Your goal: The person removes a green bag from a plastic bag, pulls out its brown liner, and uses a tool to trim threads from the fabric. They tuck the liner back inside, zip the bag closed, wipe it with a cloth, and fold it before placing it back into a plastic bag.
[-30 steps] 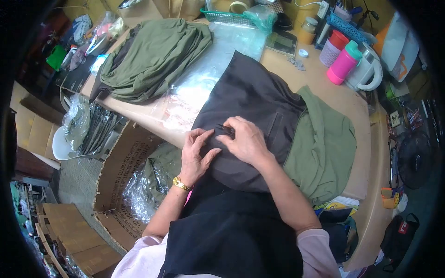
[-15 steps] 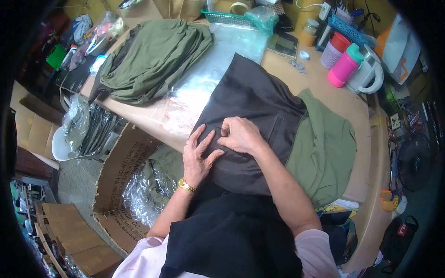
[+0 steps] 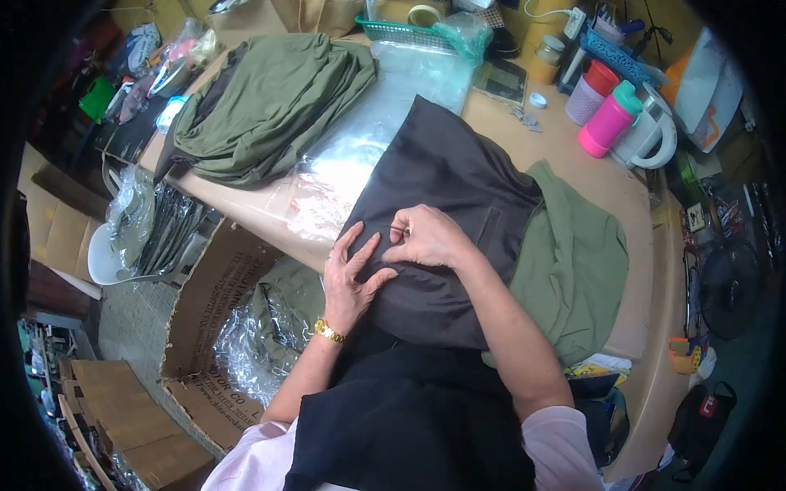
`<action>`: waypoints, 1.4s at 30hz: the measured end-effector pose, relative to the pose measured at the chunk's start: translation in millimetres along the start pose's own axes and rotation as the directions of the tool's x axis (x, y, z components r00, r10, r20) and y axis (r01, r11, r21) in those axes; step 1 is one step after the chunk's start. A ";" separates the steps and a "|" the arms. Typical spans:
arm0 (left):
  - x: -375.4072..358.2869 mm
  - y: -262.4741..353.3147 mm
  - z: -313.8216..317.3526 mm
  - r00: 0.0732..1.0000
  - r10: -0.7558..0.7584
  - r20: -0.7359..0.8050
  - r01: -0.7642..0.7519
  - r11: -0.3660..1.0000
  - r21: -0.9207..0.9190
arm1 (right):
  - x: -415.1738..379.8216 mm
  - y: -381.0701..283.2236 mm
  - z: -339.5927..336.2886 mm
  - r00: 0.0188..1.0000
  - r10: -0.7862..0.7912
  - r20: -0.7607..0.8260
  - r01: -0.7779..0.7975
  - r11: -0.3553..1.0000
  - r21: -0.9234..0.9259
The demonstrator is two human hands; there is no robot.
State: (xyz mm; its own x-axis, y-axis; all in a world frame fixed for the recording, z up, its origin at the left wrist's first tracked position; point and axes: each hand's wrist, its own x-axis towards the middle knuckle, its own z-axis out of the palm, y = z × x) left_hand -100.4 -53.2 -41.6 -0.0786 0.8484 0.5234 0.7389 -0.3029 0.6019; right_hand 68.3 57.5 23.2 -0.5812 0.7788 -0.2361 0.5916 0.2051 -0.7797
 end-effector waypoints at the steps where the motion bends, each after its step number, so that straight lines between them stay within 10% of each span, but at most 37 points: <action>1: -0.6 -0.3 0.2 1.000 -0.003 0.002 0.003 1.000 -0.002 | -3.4 -4.0 3.8 0.997 -0.053 -0.064 0.047 0.995 -0.084; 23: -0.7 -1.3 3.3 1.000 0.006 -0.017 -0.006 1.000 0.003 | -4.9 -9.5 -4.5 1.000 -0.002 -0.004 0.002 0.998 -0.062; 26: -1.4 -0.4 2.5 1.000 0.000 -0.018 0.000 1.000 -0.001 | -4.0 4.5 -3.3 0.999 -0.045 0.013 0.045 0.999 -0.024; 28: -0.2 -2.4 2.6 1.000 0.003 -0.030 -0.004 1.000 -0.011 | -15.7 9.7 -0.5 0.912 -0.398 -0.101 0.403 0.914 0.038; 42: -1.4 -5.9 2.5 0.999 0.025 -0.029 -0.025 1.000 -0.011 | -33.5 7.9 0.6 0.903 -0.428 0.029 0.426 0.886 -0.182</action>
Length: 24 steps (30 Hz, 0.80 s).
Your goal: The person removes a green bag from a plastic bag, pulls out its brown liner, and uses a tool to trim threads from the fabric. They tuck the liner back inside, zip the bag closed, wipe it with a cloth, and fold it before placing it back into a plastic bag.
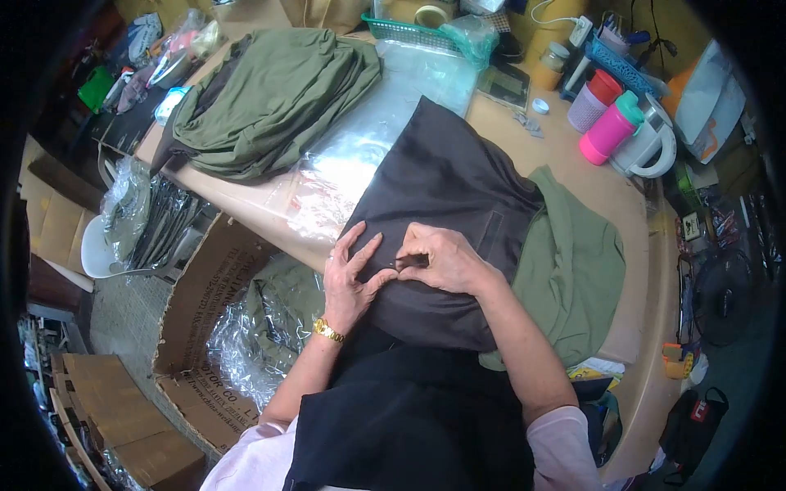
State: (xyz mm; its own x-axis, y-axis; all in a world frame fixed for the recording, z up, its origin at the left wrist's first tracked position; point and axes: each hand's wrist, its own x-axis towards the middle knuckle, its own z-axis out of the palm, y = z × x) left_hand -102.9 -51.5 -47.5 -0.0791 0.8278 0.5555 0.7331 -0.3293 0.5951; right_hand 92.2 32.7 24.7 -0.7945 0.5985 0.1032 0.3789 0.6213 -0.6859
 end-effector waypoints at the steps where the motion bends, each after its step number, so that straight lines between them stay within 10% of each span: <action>1: -0.2 0.3 0.0 1.000 -0.001 0.001 0.001 1.000 -0.001 | -0.7 -3.6 0.5 0.999 -0.004 -0.036 0.004 1.000 0.006; 15: -14.5 -2.1 4.5 0.990 0.090 -0.106 -0.095 0.994 -0.047 | -1.3 -6.7 -8.4 0.999 0.044 0.017 -0.044 0.999 0.005; 17: -18.3 9.4 -5.2 0.988 0.118 -0.102 -0.128 0.986 -0.103 | 1.0 -1.2 -19.8 0.995 -0.003 0.102 -0.039 0.910 0.412; 21: -26.8 33.3 -32.8 0.984 0.055 0.172 -0.014 0.973 -0.229 | 27.1 26.4 -49.4 0.813 0.209 -0.544 -0.053 0.956 0.288; 24: -21.6 40.2 -59.3 0.770 0.064 0.635 0.112 0.966 -0.234 | 55.8 63.8 -54.6 0.655 0.186 -0.732 -0.161 0.981 0.105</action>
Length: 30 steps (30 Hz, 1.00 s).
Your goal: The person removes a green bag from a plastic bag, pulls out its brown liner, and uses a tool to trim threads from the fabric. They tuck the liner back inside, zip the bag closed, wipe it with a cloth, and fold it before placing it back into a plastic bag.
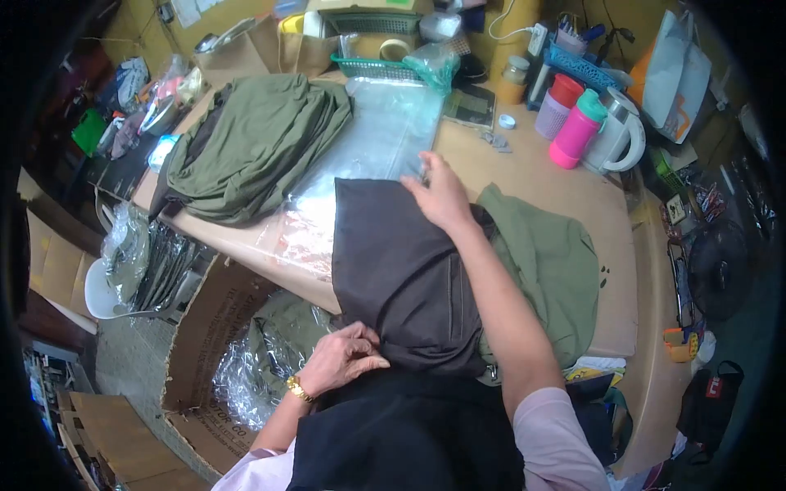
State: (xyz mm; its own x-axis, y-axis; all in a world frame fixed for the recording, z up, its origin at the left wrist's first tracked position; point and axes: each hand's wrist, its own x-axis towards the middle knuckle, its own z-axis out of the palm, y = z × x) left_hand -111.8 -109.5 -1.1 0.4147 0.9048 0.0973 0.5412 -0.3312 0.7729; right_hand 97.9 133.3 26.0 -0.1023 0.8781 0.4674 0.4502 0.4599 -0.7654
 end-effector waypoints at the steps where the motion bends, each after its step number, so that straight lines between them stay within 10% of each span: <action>1: 3.3 6.8 -7.8 1.000 0.008 -0.008 -0.008 1.000 0.012 | 3.9 9.5 10.6 0.995 0.071 0.070 -0.061 0.988 -0.142; 4: 23.9 15.0 -40.4 0.903 0.025 -0.429 -0.035 0.999 -0.015 | 12.8 10.3 25.3 0.939 0.233 0.253 -0.135 0.927 -0.350; 6: 42.3 18.5 -72.9 0.819 -0.276 -0.503 0.281 0.957 -0.068 | 4.1 -10.7 17.7 0.974 0.055 0.222 -0.014 0.983 -0.183; 8: 69.3 -20.0 -86.3 0.795 -0.117 -0.595 0.123 0.992 -0.032 | -12.3 -37.4 0.8 0.972 -0.045 0.231 0.053 0.998 -0.029; 13: 113.2 15.6 -110.6 0.935 -0.237 -0.264 0.048 0.822 -0.568 | -48.6 -89.1 -37.8 0.947 -0.081 0.312 0.014 0.977 0.211; 18: 113.0 45.4 -90.4 0.902 -0.311 -0.299 0.032 0.740 -0.672 | -66.1 -97.8 -55.4 0.970 0.016 0.241 -0.044 0.993 0.112; 24: 108.4 24.8 -63.7 0.878 -0.364 -0.309 -0.205 0.298 -0.932 | -81.7 -89.0 -63.1 0.981 0.021 0.194 -0.057 0.982 0.179; 30: 100.8 29.0 -59.8 0.908 -0.301 -0.292 -0.224 0.241 -0.944 | -88.4 -89.4 -71.6 0.988 0.051 0.148 -0.064 0.994 0.089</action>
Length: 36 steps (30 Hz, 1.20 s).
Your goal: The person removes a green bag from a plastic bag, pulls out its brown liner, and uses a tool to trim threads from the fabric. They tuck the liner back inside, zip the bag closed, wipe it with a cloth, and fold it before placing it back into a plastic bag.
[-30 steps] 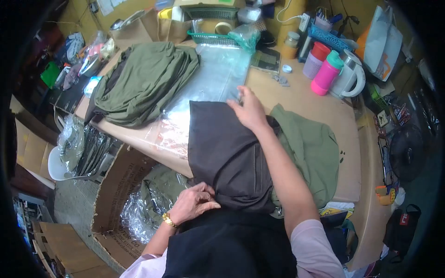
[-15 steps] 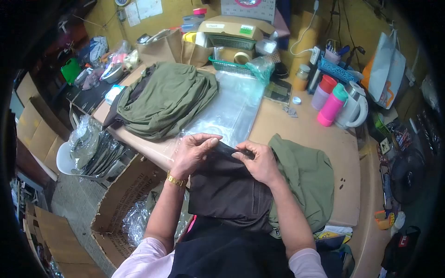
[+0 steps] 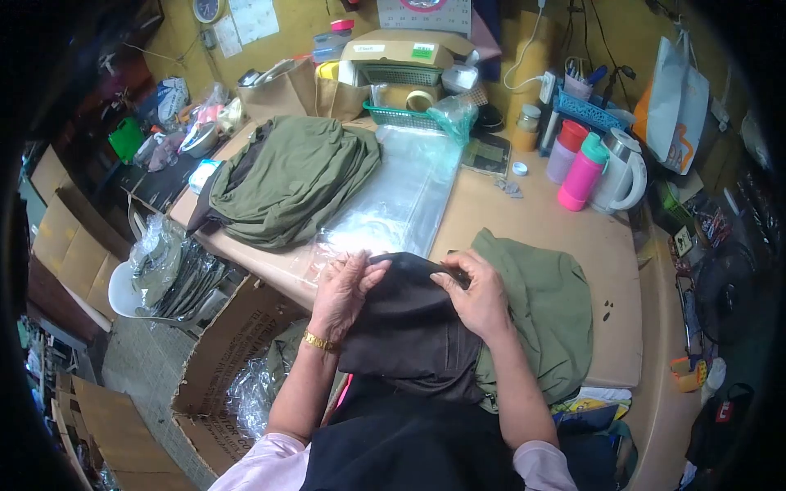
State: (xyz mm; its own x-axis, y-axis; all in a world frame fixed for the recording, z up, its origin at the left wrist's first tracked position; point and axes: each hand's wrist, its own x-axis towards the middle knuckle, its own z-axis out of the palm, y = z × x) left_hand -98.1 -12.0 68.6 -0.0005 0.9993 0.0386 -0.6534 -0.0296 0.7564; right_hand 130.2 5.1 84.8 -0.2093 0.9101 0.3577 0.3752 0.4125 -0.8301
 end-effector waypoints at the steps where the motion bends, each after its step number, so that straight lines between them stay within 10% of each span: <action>1: -2.1 -0.1 4.6 1.000 -0.004 0.002 0.004 1.000 0.001 | -0.6 -17.8 1.7 0.994 -0.037 -0.098 0.039 0.999 0.011; 4: -10.4 -1.4 19.2 0.994 -0.072 0.082 0.076 0.996 -0.042 | 0.9 -38.2 4.4 0.970 -0.061 -0.236 0.077 0.995 0.059; 8: -15.8 1.1 29.4 0.992 -0.070 0.106 0.075 0.996 -0.038 | 5.7 -27.9 0.3 1.000 0.016 -0.021 -0.013 0.990 0.140; 14: -24.2 9.2 26.9 0.994 0.085 0.075 -0.113 0.804 0.584 | -0.3 -26.2 5.1 0.999 0.042 -0.017 -0.036 0.970 0.242; 20: -18.3 -1.0 33.5 1.000 0.030 0.002 -0.027 0.870 0.493 | -7.5 -30.1 12.9 1.000 -0.005 0.031 0.000 0.987 0.162; 28: -24.2 -17.8 20.7 0.986 -0.167 0.027 0.168 0.951 -0.259 | -14.5 -39.8 10.8 0.995 -0.068 -0.074 0.068 0.998 -0.003; 36: -22.8 -21.3 37.4 0.980 -0.159 0.118 0.184 0.950 -0.252 | -29.1 -78.6 -17.1 0.919 -0.385 -0.084 0.289 0.804 -0.521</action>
State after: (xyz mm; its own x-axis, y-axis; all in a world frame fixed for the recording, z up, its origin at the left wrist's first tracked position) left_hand -55.9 -35.1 76.0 0.1924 0.9813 -0.0052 -0.8117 0.1621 0.5612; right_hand 122.2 -53.2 147.0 -0.2608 0.6813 0.6840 0.7113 0.6147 -0.3411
